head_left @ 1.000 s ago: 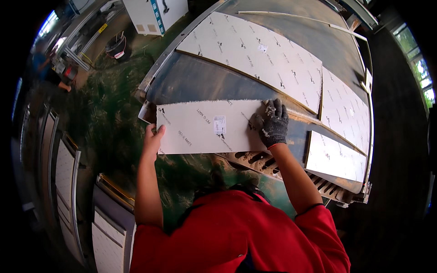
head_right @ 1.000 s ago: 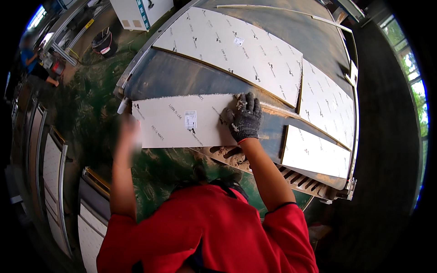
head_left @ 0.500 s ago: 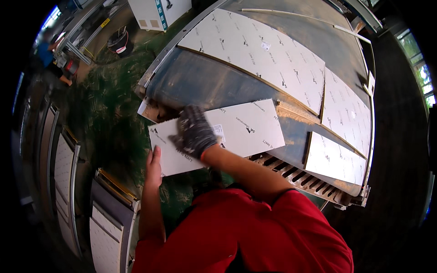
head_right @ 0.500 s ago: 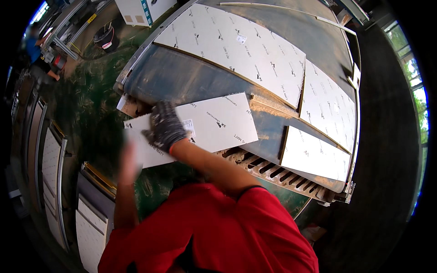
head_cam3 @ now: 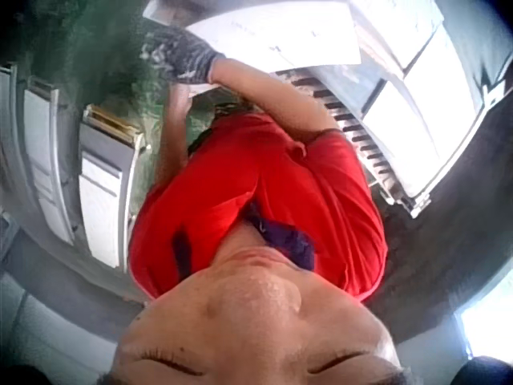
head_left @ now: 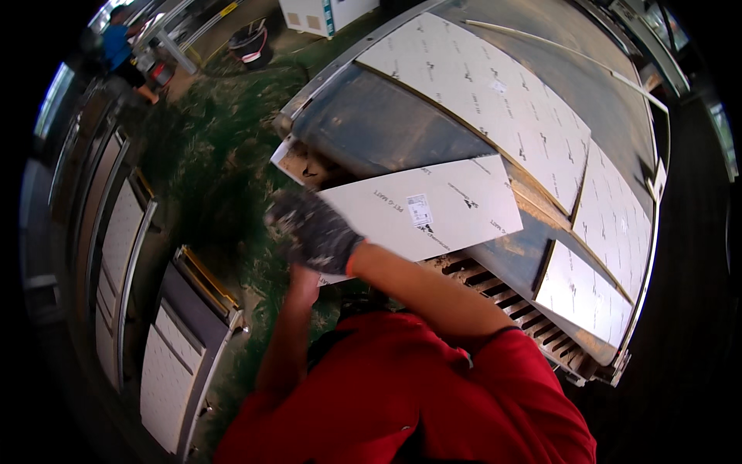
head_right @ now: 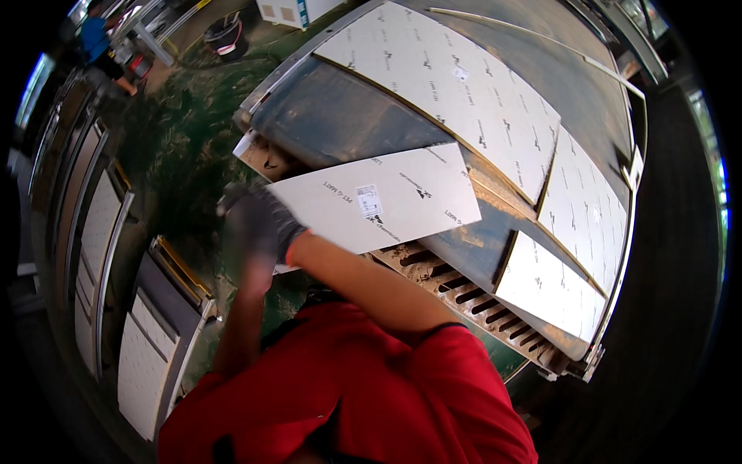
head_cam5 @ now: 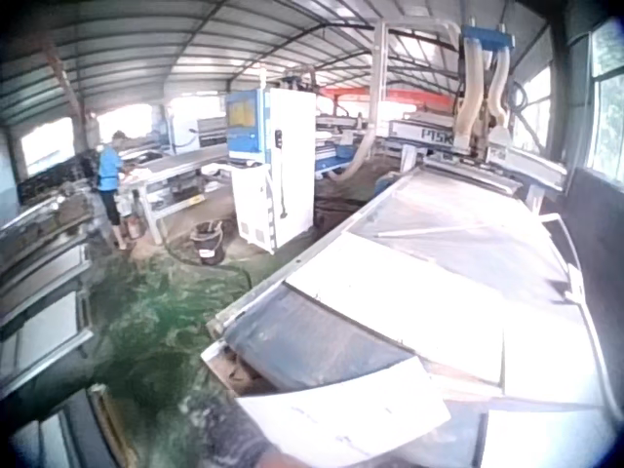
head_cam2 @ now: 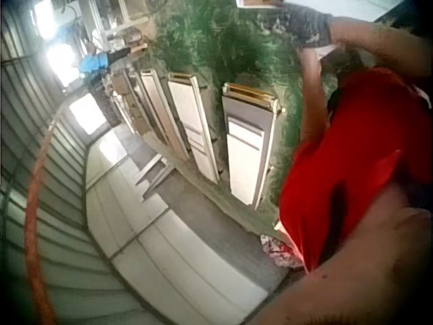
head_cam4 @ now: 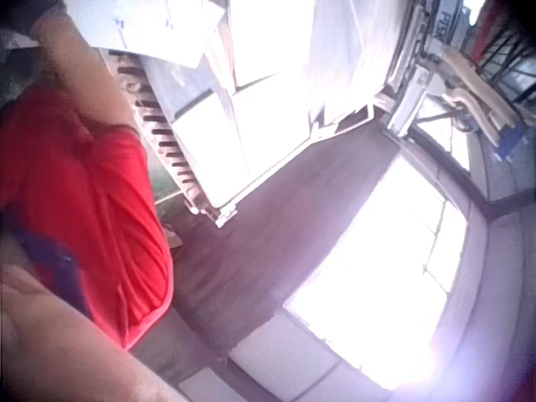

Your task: The person uses a sanding block to smooth the edges of white rectangular panels on a workbench. They repeatedly pick up panels, sand the edges, and place them into stacks on the floor.

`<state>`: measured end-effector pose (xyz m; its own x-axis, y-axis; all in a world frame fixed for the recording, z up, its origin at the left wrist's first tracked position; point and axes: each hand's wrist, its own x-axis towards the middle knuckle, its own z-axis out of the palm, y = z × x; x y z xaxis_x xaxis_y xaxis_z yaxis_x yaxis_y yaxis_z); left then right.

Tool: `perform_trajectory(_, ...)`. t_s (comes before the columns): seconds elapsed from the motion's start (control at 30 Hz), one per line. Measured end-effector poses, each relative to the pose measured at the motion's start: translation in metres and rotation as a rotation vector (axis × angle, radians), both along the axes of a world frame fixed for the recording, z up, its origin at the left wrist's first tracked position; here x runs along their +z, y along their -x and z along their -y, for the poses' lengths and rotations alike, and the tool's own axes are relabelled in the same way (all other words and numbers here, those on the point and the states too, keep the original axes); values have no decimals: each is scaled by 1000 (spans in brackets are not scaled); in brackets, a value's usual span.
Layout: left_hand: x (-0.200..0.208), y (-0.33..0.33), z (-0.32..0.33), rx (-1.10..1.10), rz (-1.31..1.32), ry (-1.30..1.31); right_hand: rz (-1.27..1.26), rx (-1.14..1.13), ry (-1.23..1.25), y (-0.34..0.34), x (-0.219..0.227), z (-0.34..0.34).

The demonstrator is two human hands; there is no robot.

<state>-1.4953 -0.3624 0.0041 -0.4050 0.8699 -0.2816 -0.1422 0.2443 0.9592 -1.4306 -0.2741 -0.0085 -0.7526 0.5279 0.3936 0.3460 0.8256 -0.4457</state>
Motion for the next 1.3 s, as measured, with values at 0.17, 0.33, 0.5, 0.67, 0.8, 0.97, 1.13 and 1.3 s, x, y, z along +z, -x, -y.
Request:
perform_trajectory(0.17, -18, 11, 14, -13, 254, 108, 292, -403, -23, -105, 16, -28)
perform_trajectory(0.33, -18, 11, 12, -108, 110, 106, 317, -434, -121, -68, -14, -18)
perform_trajectory(0.5, -95, 17, 14, -53, 295, -54, 423, 171, 61, 21, 14, 4)
perform_trajectory(0.67, -99, 27, 10, -85, 336, -159, -283, 142, 139, 11, 51, 5)
perform_trajectory(0.8, -81, 33, 7, -87, 611, 10, 60, -89, -140, -49, 40, -32)
perform_trajectory(0.97, -58, 34, 5, -117, 745, 9, 233, -19, -85, -48, -2, -37)
perform_trajectory(1.13, -114, 76, -3, -382, 1048, -65, 209, 107, -193, -38, -7, -31)
perform_trajectory(1.3, -78, 77, -52, -376, 1009, 101, 160, 174, -134, -43, -13, -26)
